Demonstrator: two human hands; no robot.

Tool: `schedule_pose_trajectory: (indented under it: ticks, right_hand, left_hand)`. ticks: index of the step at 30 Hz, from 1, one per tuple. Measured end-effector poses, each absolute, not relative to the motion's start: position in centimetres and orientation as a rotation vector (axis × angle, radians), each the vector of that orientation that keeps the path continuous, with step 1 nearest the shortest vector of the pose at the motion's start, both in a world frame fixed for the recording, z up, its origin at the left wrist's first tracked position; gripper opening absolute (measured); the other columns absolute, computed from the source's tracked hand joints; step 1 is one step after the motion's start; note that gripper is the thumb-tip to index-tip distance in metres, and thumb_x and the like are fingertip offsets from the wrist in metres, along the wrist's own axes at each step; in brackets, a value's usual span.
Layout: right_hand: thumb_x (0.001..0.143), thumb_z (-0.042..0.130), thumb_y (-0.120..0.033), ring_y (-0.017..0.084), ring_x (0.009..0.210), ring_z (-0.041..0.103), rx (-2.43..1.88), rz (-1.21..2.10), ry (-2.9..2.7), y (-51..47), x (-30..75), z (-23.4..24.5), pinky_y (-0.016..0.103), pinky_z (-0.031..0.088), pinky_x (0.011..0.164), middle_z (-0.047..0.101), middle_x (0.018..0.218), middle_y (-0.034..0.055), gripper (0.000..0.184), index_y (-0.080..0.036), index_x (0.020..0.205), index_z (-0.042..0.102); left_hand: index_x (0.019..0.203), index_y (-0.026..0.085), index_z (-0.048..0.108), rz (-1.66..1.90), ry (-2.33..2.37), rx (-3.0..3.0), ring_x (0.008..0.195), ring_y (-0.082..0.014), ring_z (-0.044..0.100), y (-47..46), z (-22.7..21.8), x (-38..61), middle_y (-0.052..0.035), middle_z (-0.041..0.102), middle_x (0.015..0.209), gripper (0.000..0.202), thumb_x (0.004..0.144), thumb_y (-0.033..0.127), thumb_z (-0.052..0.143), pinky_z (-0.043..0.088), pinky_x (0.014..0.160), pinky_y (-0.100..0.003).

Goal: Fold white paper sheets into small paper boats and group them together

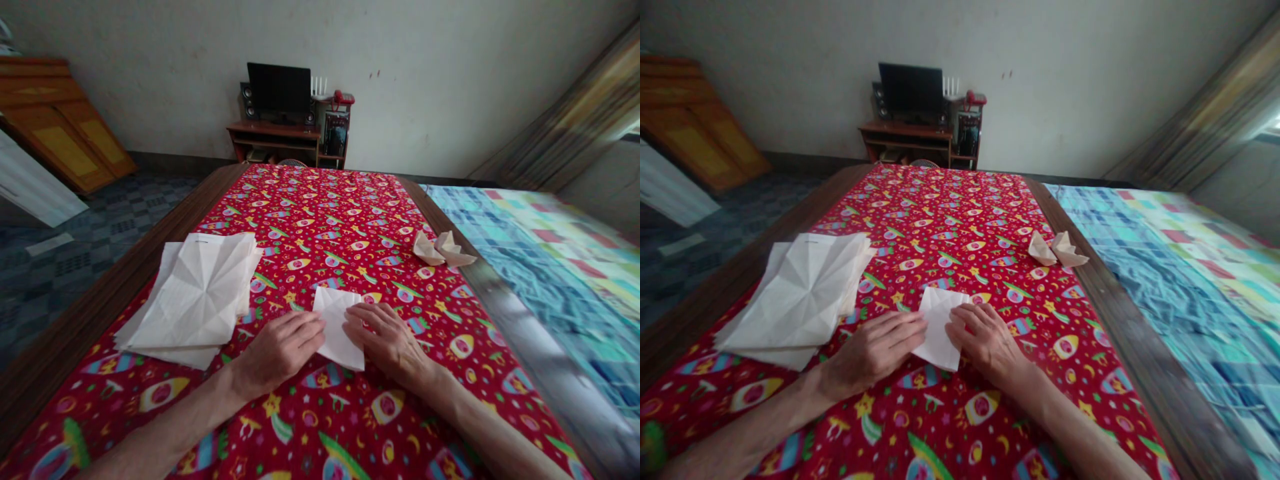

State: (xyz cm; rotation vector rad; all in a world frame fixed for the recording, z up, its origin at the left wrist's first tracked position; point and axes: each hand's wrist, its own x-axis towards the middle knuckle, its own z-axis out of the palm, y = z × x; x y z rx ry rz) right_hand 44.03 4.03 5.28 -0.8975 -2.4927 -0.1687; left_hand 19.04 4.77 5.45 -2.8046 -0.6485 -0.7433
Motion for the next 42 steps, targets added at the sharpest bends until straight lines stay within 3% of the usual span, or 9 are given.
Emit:
schedule_pose_trajectory:
  ticks: [4,7,10,14,19,25,34,42]
  right_hand:
    - [0.092,0.049,-0.020,0.016,0.078,0.055,-1.059,-0.131,-2.516,2.9,44.7,5.1,0.027,0.046,0.064,0.061,0.088,0.0053,0.017,-0.021,0.096,0.065]
    - [0.092,0.046,-0.017,0.013,0.070,0.052,-1.061,-0.062,-2.501,2.9,45.4,4.1,0.023,0.042,0.056,0.057,0.080,0.0029,0.021,-0.022,0.099,0.066]
    - [0.091,0.042,-0.012,0.013,0.069,0.054,-1.045,0.059,-2.397,3.3,45.8,3.3,0.023,0.044,0.057,0.058,0.078,0.0034,0.027,-0.021,0.101,0.067]
    - [0.091,0.047,-0.018,0.013,0.070,0.057,-1.116,0.332,-2.313,3.4,45.7,3.6,0.023,0.045,0.058,0.061,0.081,0.0046,0.023,-0.021,0.099,0.069]
    - [0.094,0.046,-0.030,0.012,0.064,0.054,-1.220,0.530,-2.232,3.1,45.4,4.7,0.023,0.042,0.056,0.060,0.077,0.0036,0.026,-0.019,0.086,0.068]
    - [0.093,0.047,-0.033,0.011,0.056,0.052,-1.417,0.457,-2.085,3.3,44.6,4.0,0.023,0.036,0.053,0.056,0.064,-0.0001,0.032,-0.018,0.067,0.058]
    - [0.093,0.045,-0.030,0.010,0.051,0.047,-1.659,0.181,-2.151,2.9,43.3,4.6,0.024,0.027,0.052,0.056,0.063,0.0004,0.030,-0.018,0.067,0.053]
    - [0.095,0.044,-0.033,0.010,0.058,0.051,-1.608,0.197,-2.170,2.3,43.6,4.3,0.023,0.030,0.057,0.056,0.069,0.0003,0.028,-0.018,0.072,0.053]
  left_hand:
    - [0.092,0.016,0.062,-0.711,-0.746,-2.982,0.092,-0.0170,0.062,4.5,5.1,19.6,-0.0054,0.068,0.097,0.016,0.092,0.016,0.046,0.051,0.080,-0.031]
    - [0.106,0.018,0.059,-0.736,-0.895,-3.121,0.099,-0.0189,0.059,5.1,4.8,19.5,-0.0059,0.066,0.104,0.018,0.089,0.021,0.052,0.049,0.086,-0.033]
    - [0.113,0.018,0.057,-0.844,-1.012,-3.166,0.101,-0.0194,0.057,6.0,4.4,19.3,-0.0058,0.065,0.106,0.024,0.089,0.019,0.052,0.048,0.088,-0.034]
    - [0.093,0.018,0.065,-1.062,-1.067,-3.165,0.089,-0.0168,0.060,6.6,3.8,19.2,-0.0041,0.067,0.095,0.015,0.091,0.018,0.050,0.049,0.080,-0.030]
    - [0.084,0.017,0.065,-1.217,-1.257,-3.134,0.083,-0.0146,0.061,6.5,3.6,19.6,-0.0033,0.065,0.089,0.013,0.090,0.022,0.054,0.049,0.074,-0.026]
    - [0.072,0.016,0.060,-1.177,-1.526,-3.028,0.074,-0.0126,0.059,6.5,3.3,20.3,-0.0004,0.061,0.080,0.018,0.088,0.021,0.057,0.046,0.068,-0.023]
    - [0.070,0.016,0.058,-0.921,-1.696,-2.836,0.081,-0.0159,0.055,6.3,4.0,21.3,-0.0030,0.055,0.089,0.020,0.089,0.023,0.056,0.045,0.072,-0.028]
    - [0.071,0.016,0.059,-0.920,-1.697,-2.831,0.078,-0.0151,0.055,6.3,4.1,21.1,-0.0013,0.053,0.086,0.018,0.087,0.022,0.059,0.043,0.070,-0.028]
